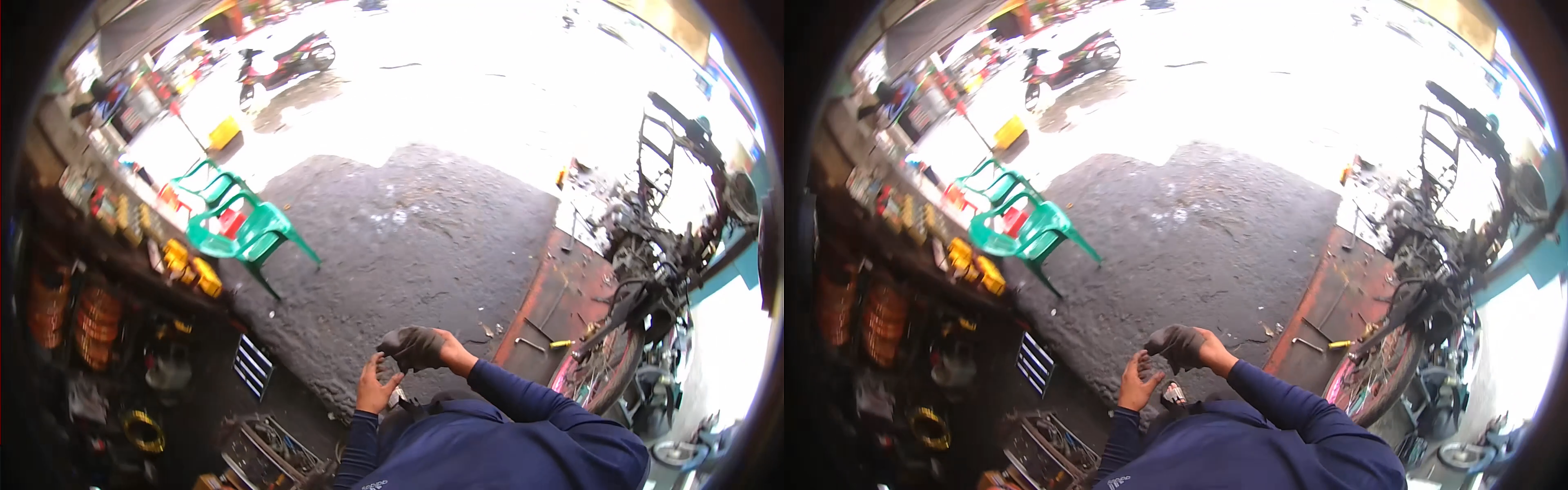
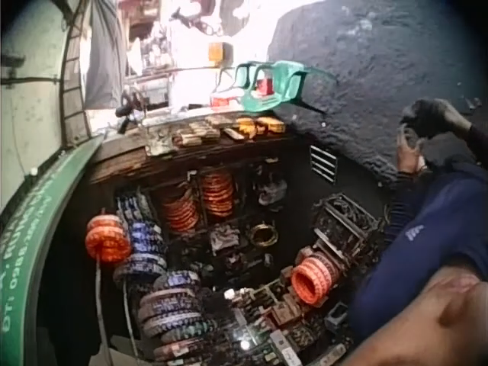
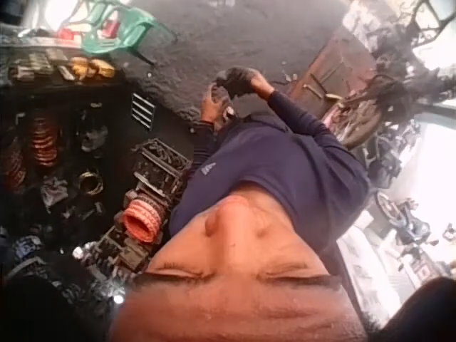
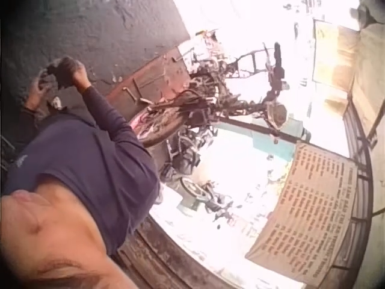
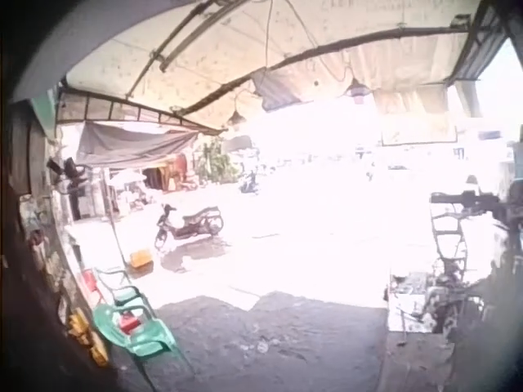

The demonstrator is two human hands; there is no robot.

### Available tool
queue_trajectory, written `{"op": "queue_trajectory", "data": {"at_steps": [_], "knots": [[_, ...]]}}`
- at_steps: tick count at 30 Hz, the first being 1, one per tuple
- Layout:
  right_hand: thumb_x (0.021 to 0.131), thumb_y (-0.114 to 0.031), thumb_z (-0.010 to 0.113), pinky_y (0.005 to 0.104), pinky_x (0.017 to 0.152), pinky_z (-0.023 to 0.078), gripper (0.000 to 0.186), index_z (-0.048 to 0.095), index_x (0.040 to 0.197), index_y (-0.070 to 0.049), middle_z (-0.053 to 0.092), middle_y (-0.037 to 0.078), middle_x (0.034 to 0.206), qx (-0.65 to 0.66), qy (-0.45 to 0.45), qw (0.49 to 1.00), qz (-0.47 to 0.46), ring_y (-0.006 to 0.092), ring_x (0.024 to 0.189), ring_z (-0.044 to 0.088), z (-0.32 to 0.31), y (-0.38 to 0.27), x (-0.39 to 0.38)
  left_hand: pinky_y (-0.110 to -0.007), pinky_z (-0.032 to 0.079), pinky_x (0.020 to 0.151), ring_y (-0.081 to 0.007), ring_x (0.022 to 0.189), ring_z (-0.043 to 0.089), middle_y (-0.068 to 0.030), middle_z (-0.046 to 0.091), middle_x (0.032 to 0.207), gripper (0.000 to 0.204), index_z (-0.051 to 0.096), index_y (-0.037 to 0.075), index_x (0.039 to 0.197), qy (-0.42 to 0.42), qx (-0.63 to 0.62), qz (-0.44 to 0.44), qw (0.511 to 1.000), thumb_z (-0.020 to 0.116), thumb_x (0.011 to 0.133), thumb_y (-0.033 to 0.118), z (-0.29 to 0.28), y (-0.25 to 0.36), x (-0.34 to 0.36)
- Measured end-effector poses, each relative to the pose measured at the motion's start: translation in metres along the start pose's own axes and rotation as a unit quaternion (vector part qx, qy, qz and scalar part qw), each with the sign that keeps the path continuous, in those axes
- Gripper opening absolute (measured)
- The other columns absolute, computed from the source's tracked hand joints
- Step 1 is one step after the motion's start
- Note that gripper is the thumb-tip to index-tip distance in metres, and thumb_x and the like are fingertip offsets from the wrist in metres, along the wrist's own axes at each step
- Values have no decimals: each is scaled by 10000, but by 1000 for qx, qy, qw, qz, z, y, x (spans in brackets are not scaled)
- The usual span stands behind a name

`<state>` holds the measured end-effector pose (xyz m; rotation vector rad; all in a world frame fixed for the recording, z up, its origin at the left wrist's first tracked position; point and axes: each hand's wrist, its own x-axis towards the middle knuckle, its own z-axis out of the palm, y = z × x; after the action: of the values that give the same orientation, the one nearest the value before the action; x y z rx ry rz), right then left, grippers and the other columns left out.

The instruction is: Repairing and cleaning parts of a motorcycle engine and frame.

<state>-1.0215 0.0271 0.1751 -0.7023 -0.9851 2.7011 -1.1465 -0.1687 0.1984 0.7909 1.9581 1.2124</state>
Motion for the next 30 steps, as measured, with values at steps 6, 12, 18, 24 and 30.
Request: {"op": "queue_trajectory", "data": {"at_steps": [6, 12, 18, 24, 30], "knots": [[982, -145, 522, 320, 795, 547, 272, 600, 1208, -15, 685, 53, 1050, 157, 117, 977, -85, 176, 873, 665, -31, -86, 28, -366, 434, 1005, -324, 1169, 583, -180, 612, 1247, 440, 623, -8, 1182, -251, 50, 201, 946, 761, 793, 145, 14, 65, 192], [888, -310, 711, 364, 943, 499, 562, 522, 1306, 13, 629, 156, 1251, -349, 363, 864, -31, 277, 1097, 632, -131, -146, 26, -290, 474, 857, -153, 932, 624, -81, 696, 993, 277, 658, -28, 1078, -330, -2, 108, 938, 713, 872, 149, 89, 106, 343], [737, -435, 813, 415, 1077, 394, 974, 326, 1458, 1, 435, 262, 1434, -449, 400, 783, -162, 391, 1312, 457, -171, -245, 88, -283, 478, 806, -126, 860, 614, -61, 689, 902, 250, 667, -35, 1005, -314, -8, 157, 936, 720, 884, 177, 167, 167, 489], [764, -239, 784, 408, 1091, 382, 904, 292, 1469, 40, 403, 266, 1455, -395, 470, 765, -194, 405, 1340, 419, -242, -346, 188, -250, 477, 750, -86, 815, 598, -44, 675, 866, 193, 645, -18, 933, -426, -36, 113, 897, 743, 868, 135, 261, 264, 597], [780, -110, 736, 357, 977, 469, 588, 531, 1310, 41, 644, 208, 1207, -177, 579, 753, -258, 277, 1134, 616, -333, -441, 210, -260, 499, 732, -104, 811, 626, -50, 677, 864, 189, 631, -26, 970, -511, -30, 113, 851, 719, 890, 121, 381, 294, 738]]}}
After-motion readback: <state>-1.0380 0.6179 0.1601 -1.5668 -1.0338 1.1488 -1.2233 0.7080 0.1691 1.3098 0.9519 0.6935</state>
